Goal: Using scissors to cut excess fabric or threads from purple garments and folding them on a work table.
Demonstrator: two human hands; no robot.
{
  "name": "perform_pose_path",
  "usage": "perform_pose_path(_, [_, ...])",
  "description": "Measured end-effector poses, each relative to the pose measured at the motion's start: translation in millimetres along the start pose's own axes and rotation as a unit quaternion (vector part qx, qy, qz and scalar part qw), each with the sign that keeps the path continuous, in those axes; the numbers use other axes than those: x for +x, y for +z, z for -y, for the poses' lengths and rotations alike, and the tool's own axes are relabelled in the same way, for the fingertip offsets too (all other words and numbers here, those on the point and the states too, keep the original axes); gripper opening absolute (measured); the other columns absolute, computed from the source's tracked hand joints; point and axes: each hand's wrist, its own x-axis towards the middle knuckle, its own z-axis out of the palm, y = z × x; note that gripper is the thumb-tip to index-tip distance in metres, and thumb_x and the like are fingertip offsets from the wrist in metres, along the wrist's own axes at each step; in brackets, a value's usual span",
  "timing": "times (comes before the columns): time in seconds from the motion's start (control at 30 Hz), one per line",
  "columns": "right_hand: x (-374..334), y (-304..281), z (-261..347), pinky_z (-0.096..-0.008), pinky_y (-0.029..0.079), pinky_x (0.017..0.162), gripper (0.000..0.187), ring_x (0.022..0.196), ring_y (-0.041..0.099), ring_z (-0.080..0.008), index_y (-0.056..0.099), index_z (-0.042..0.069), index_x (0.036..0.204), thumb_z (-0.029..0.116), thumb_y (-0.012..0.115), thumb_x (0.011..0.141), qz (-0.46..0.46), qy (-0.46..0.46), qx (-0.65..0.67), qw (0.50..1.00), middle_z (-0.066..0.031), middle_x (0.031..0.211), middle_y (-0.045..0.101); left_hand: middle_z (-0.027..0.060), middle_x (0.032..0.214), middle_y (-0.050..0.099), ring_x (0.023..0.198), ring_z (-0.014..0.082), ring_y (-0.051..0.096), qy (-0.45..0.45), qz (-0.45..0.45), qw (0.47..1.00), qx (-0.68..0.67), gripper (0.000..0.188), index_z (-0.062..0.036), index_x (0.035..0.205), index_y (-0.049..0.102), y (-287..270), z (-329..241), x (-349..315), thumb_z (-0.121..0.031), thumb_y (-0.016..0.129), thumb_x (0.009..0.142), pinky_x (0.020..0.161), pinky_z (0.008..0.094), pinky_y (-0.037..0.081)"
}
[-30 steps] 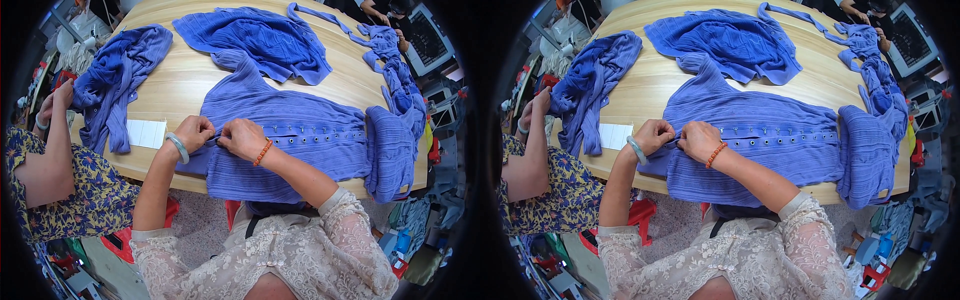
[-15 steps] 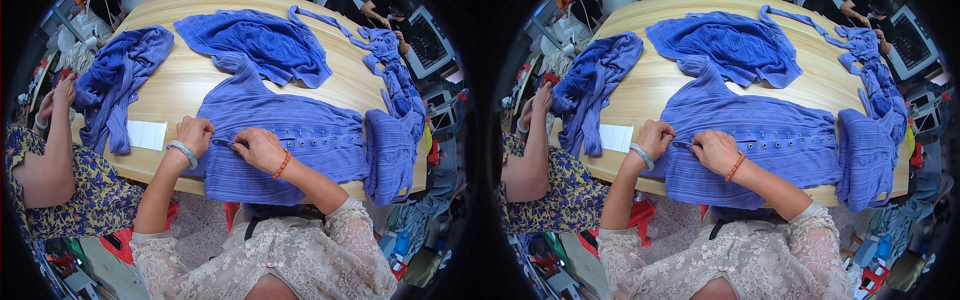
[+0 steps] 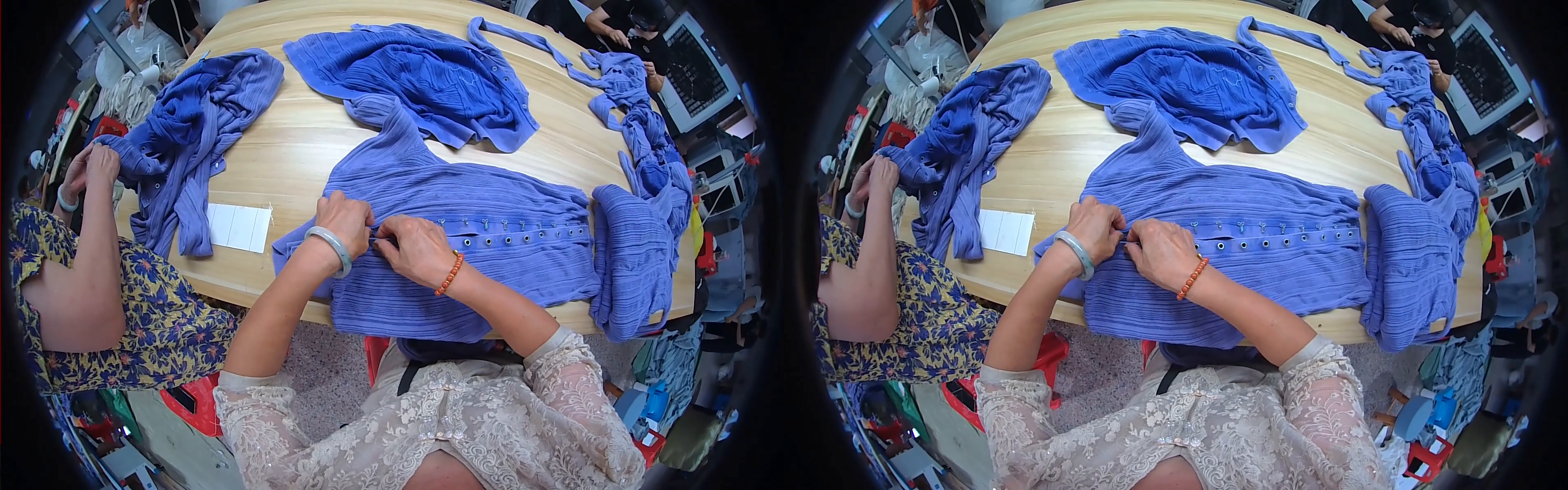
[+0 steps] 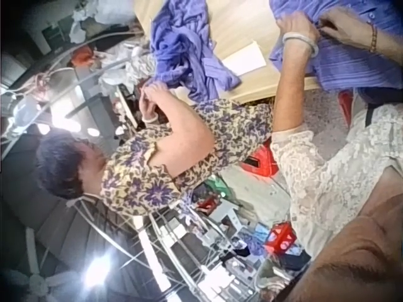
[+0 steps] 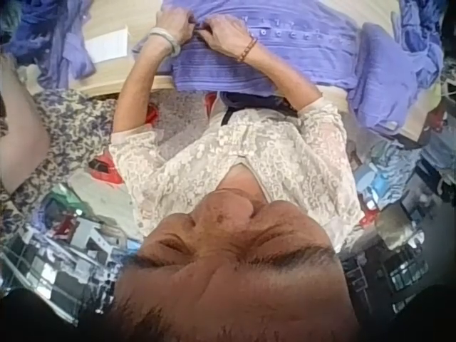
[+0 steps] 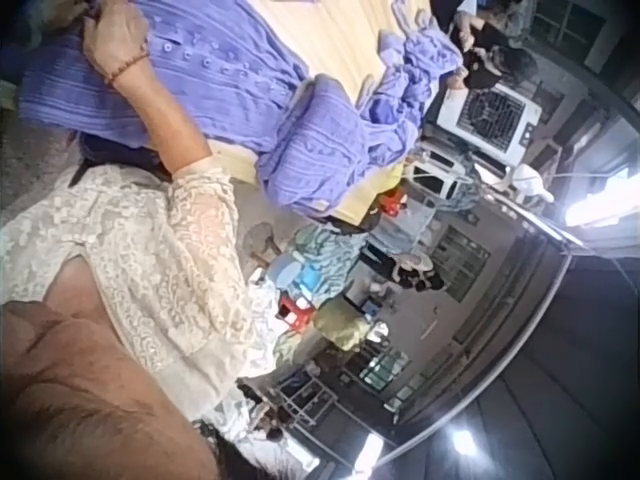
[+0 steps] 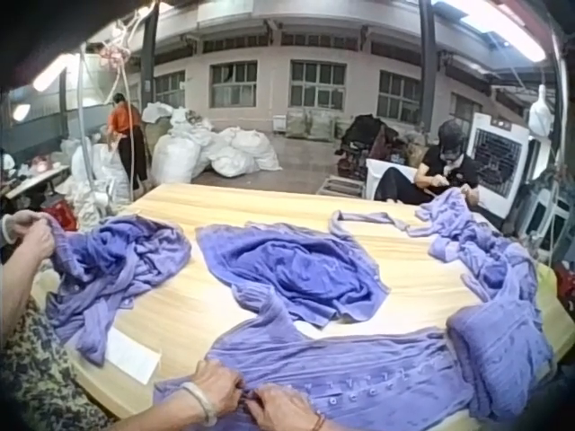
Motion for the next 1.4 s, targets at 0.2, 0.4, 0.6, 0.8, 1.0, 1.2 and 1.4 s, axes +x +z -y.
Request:
perform_pose_path(0.2, [0.7, 2.9, -2.9, -0.0421, 0.052, 0.073, 0.019, 0.078, 0.067, -0.0325, 0.069, 0.003, 0.088, 0.022, 0.067, 0.083, -0.058, -0.024, 0.032, 0.998, -0.0149, 0.08, 0.068, 0.0128, 0.075, 0.068, 0.077, 0.0265, 0.061, 0.016, -0.001, 0.995, -0.096, 0.009, -0.0018, 0.081, 0.07, -3.3, 9.9, 1.0, -0.007, 0.065, 0.076, 0.075, 0.0375, 0.048])
perform_pose_path(0.4, [5.7, -0.1, -2.6, -0.0413, 0.052, 0.073, 0.022, 0.078, 0.067, -0.0321, 0.07, 0.003, 0.088, 0.023, 0.068, 0.082, -0.023, 0.02, 0.048, 0.998, -0.0159, 0.08, 0.069, 0.0133, 0.071, 0.067, 0.062, 0.0169, 0.06, 0.012, 0.041, 0.984, -0.176, 0.009, 0.0031, 0.082, 0.068, -2.6, 18.2, 6.4, -0.005, 0.065, 0.078, 0.06, 0.0311, 0.049])
perform_pose_path(0.6, [9.7, -11.9, 3.7, -0.0435, 0.053, 0.076, 0.02, 0.083, 0.068, -0.034, 0.071, 0.005, 0.085, 0.025, 0.07, 0.081, 0.044, 0.074, 0.026, 0.996, -0.0168, 0.083, 0.07, 0.0081, 0.07, 0.066, 0.063, 0.011, 0.056, 0.006, 0.08, 0.972, -0.219, 0.008, 0.0034, 0.082, 0.068, -3.1, 21.9, 10.4, -0.004, 0.064, 0.079, 0.059, 0.0273, 0.047])
perform_pose_path(0.8, [4.9, -8.9, 11.1, -0.0432, 0.053, 0.074, 0.018, 0.083, 0.067, -0.0331, 0.07, 0.006, 0.085, 0.024, 0.07, 0.08, 0.042, 0.063, -0.016, 0.997, -0.0167, 0.085, 0.069, 0.0075, 0.068, 0.064, 0.07, 0.0184, 0.058, -0.007, -0.052, 0.988, -0.148, 0.007, 0.0006, 0.081, 0.068, 4.5, 18.7, -5.0, -0.005, 0.067, 0.077, 0.067, 0.0346, 0.047])
perform_pose_path(1.0, [-18.4, -11.8, -14.3, -0.0395, 0.051, 0.068, 0.021, 0.081, 0.063, -0.0287, 0.065, 0.008, 0.098, 0.014, 0.071, 0.079, -0.162, -0.147, -0.04, 0.975, -0.0096, 0.092, 0.059, 0.0128, 0.109, 0.059, 0.114, 0.0334, 0.05, 0.051, -0.32, 0.946, -0.016, 0.027, -0.0014, 0.104, 0.063, 23.2, -3.1, -66.6, -0.009, 0.066, 0.079, 0.095, 0.0449, 0.038])
perform_pose_path(1.2, [-20.1, -16.3, 0.9, -0.0349, 0.047, 0.075, 0.02, 0.089, 0.059, -0.0237, 0.065, 0.006, 0.098, 0.008, 0.07, 0.078, -0.16, -0.257, -0.056, 0.951, -0.007, 0.097, 0.061, 0.016, 0.149, 0.036, 0.137, 0.0385, 0.031, -0.023, -0.24, 0.97, 0.02, 0.058, -0.0026, 0.135, 0.048, 49.7, 32.6, -129.3, -0.03, 0.064, 0.086, 0.112, 0.0498, 0.024])
perform_pose_path(1.4, [-11.7, 29.4, 24.0, -0.038, 0.046, 0.083, 0.028, 0.096, 0.057, -0.0247, 0.065, 0.007, 0.104, 0.012, 0.068, 0.077, -0.13, -0.35, -0.1, 0.922, -0.0066, 0.111, 0.064, 0.015, 0.147, 0.04, 0.138, 0.0367, 0.032, -0.023, -0.287, 0.958, 0.019, 0.055, -0.0036, 0.132, 0.05, 63.7, 41.3, -142.8, -0.031, 0.063, 0.086, 0.113, 0.0503, 0.022])
